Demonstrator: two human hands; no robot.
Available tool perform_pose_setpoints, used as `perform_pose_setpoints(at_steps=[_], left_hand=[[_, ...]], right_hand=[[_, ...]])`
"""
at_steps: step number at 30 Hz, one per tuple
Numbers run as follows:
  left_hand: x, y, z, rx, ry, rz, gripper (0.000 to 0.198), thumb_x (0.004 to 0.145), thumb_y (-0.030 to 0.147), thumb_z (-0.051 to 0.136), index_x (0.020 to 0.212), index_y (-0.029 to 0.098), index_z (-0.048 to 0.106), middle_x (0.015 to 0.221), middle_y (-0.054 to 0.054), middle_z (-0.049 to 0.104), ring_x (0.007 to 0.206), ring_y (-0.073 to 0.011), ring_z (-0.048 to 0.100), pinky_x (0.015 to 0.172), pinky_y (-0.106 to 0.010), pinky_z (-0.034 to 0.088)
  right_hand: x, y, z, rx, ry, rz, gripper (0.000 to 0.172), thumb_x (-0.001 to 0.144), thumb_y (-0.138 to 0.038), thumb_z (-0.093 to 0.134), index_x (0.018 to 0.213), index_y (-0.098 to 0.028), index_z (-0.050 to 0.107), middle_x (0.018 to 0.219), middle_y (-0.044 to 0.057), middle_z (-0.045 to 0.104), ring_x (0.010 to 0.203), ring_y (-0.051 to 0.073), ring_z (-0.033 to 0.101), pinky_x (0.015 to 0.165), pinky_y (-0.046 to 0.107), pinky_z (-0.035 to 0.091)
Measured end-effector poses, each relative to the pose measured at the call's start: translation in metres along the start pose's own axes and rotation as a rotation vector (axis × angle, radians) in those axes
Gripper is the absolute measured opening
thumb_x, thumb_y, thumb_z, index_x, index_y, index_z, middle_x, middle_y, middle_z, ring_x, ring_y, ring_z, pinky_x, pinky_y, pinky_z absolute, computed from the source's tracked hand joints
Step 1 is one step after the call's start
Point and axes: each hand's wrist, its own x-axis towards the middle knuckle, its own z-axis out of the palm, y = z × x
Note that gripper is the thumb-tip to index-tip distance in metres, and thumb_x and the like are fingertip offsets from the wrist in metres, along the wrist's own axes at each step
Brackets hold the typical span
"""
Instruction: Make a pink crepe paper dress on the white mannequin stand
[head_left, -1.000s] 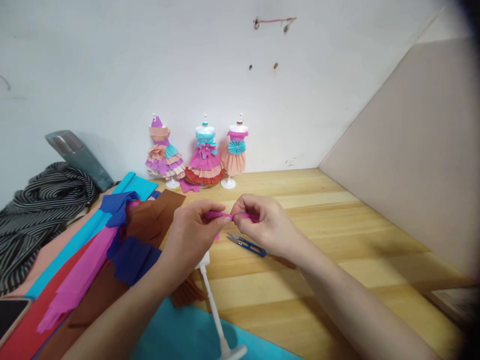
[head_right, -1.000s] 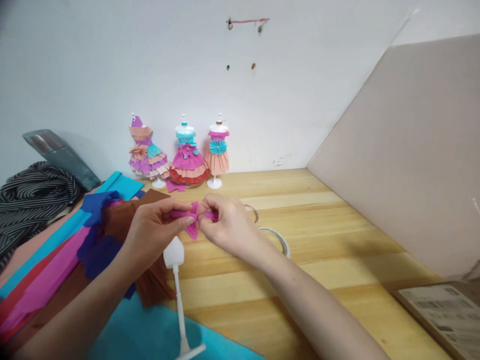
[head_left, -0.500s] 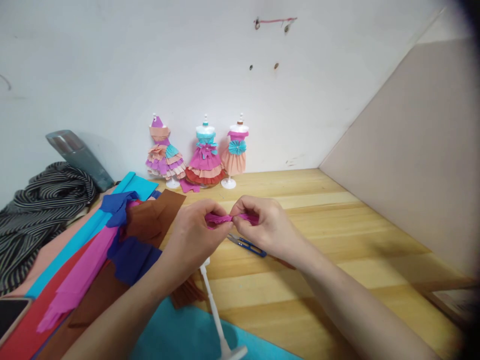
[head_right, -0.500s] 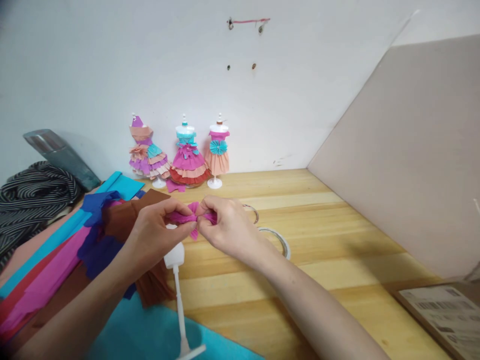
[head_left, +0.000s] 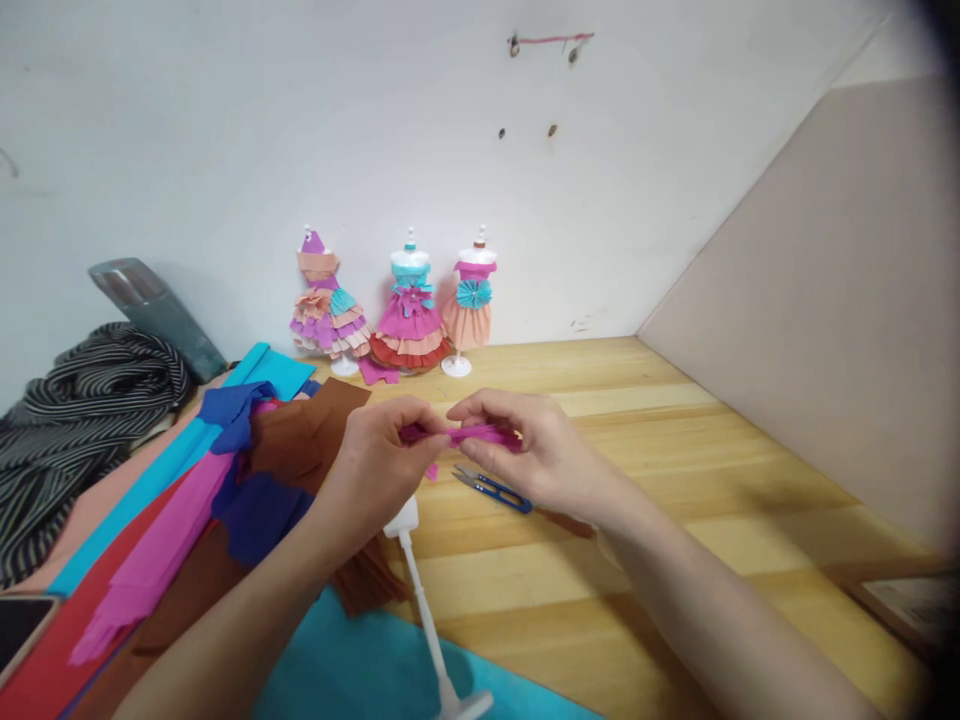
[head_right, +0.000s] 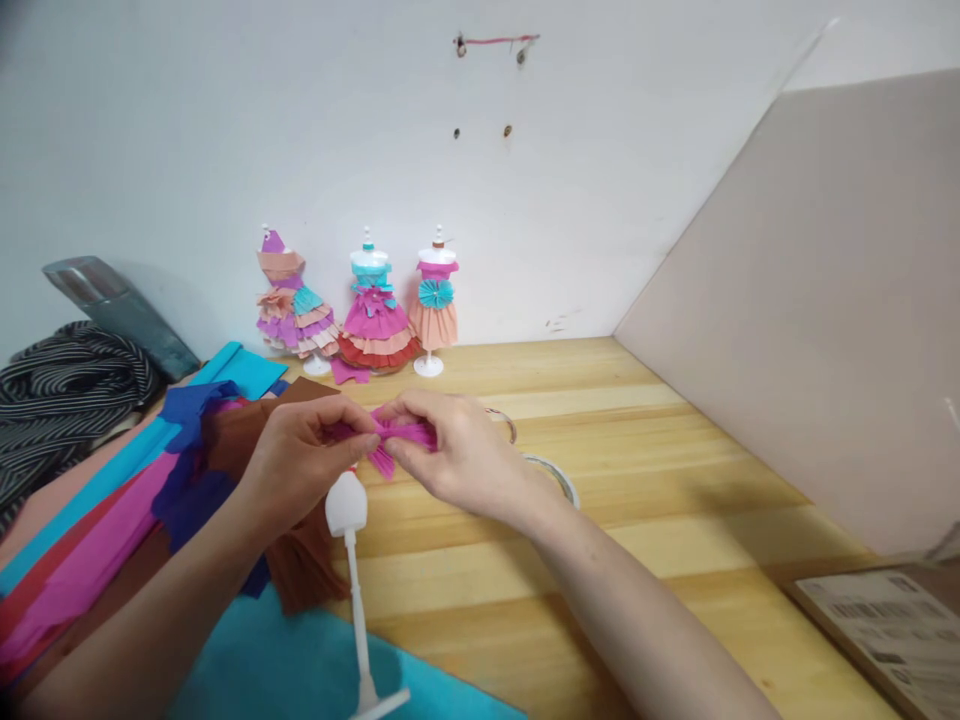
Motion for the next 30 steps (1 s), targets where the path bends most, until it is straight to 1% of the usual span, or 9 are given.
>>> perform_pose_setpoints(at_steps=[3,8,18,20,23,25,27,29,30], left_hand=[[0.000,-0.001,-0.001,0.028,-0.019,-0.006,0.010,0.075,0.018,0.066,0.065,0.016,0.067,0.060,0.001,0.063,0.057,-0.0100,0.050,0.054,-0.022,0.037],[-0.001,-0.001,-0.002,0.063,-0.085,0.018,0.011,0.075,0.020,0.066,0.066,0.016,0.066,0.063,0.000,0.065,0.060,-0.0112,0.053,0.055,-0.023,0.038],[-0.001,0.005,-0.002,0.082,-0.080,0.055,0.011,0.076,0.019,0.066,0.066,0.017,0.067,0.064,0.000,0.067,0.060,-0.0115,0.055,0.056,-0.023,0.041],[-0.001,0.003,-0.002,0.028,-0.056,0.047,0.006,0.075,0.020,0.068,0.078,0.017,0.072,0.075,-0.003,0.071,0.069,-0.0145,0.062,0.062,-0.025,0.047],[0.001,0.001,-0.005,-0.087,0.032,0.043,0.038,0.071,0.021,0.073,0.109,0.020,0.070,0.114,-0.008,0.070,0.088,-0.0184,0.067,0.074,-0.028,0.054],[0.000,0.002,-0.008,-0.132,0.104,0.038,0.049,0.071,0.023,0.075,0.119,0.022,0.066,0.129,-0.009,0.063,0.086,-0.0164,0.068,0.072,-0.026,0.055],[0.000,0.004,-0.011,-0.151,0.195,0.010,0.041,0.075,0.029,0.073,0.114,0.020,0.067,0.111,-0.007,0.070,0.070,-0.0121,0.066,0.061,-0.023,0.053],[-0.001,0.006,-0.014,-0.169,0.251,-0.017,0.022,0.081,0.035,0.067,0.091,0.017,0.070,0.073,-0.002,0.069,0.054,-0.0096,0.059,0.051,-0.020,0.048],[-0.001,0.007,-0.014,-0.198,0.240,-0.040,0.024,0.082,0.039,0.065,0.078,0.015,0.069,0.059,0.000,0.063,0.049,-0.0093,0.056,0.048,-0.019,0.045]], right_hand=[[0.001,-0.001,-0.002,-0.028,-0.051,-0.036,0.017,0.085,-0.023,0.063,0.100,-0.021,0.070,0.091,0.004,0.074,0.078,0.017,0.066,0.067,0.027,0.045],[0.001,-0.001,-0.003,-0.060,-0.063,-0.068,0.011,0.087,-0.022,0.061,0.087,-0.019,0.071,0.078,0.003,0.072,0.068,0.015,0.063,0.061,0.025,0.043],[0.001,-0.003,-0.003,-0.063,-0.012,-0.111,0.014,0.086,-0.019,0.061,0.075,-0.018,0.070,0.066,0.000,0.064,0.057,0.011,0.053,0.053,0.022,0.035],[0.001,-0.003,0.000,-0.052,0.037,-0.137,0.016,0.085,-0.017,0.060,0.072,-0.017,0.068,0.061,-0.001,0.060,0.054,0.010,0.048,0.052,0.023,0.034],[0.002,-0.003,0.001,-0.053,0.136,-0.139,0.015,0.085,-0.015,0.057,0.073,-0.016,0.067,0.061,-0.001,0.059,0.053,0.010,0.047,0.052,0.023,0.033],[0.002,-0.003,0.000,-0.079,0.206,-0.156,0.015,0.085,-0.014,0.056,0.075,-0.016,0.066,0.063,0.000,0.061,0.054,0.011,0.049,0.052,0.024,0.034],[0.002,-0.002,0.000,-0.116,0.277,-0.200,0.015,0.085,-0.013,0.056,0.075,-0.016,0.065,0.064,0.001,0.060,0.056,0.012,0.050,0.054,0.025,0.036],[0.001,-0.002,0.000,-0.144,0.334,-0.249,0.015,0.086,-0.012,0.055,0.075,-0.017,0.064,0.064,0.001,0.060,0.057,0.012,0.052,0.055,0.025,0.038],[0.001,-0.002,0.000,-0.155,0.353,-0.276,0.015,0.086,-0.012,0.054,0.076,-0.017,0.064,0.065,0.002,0.060,0.058,0.013,0.053,0.055,0.025,0.039]])
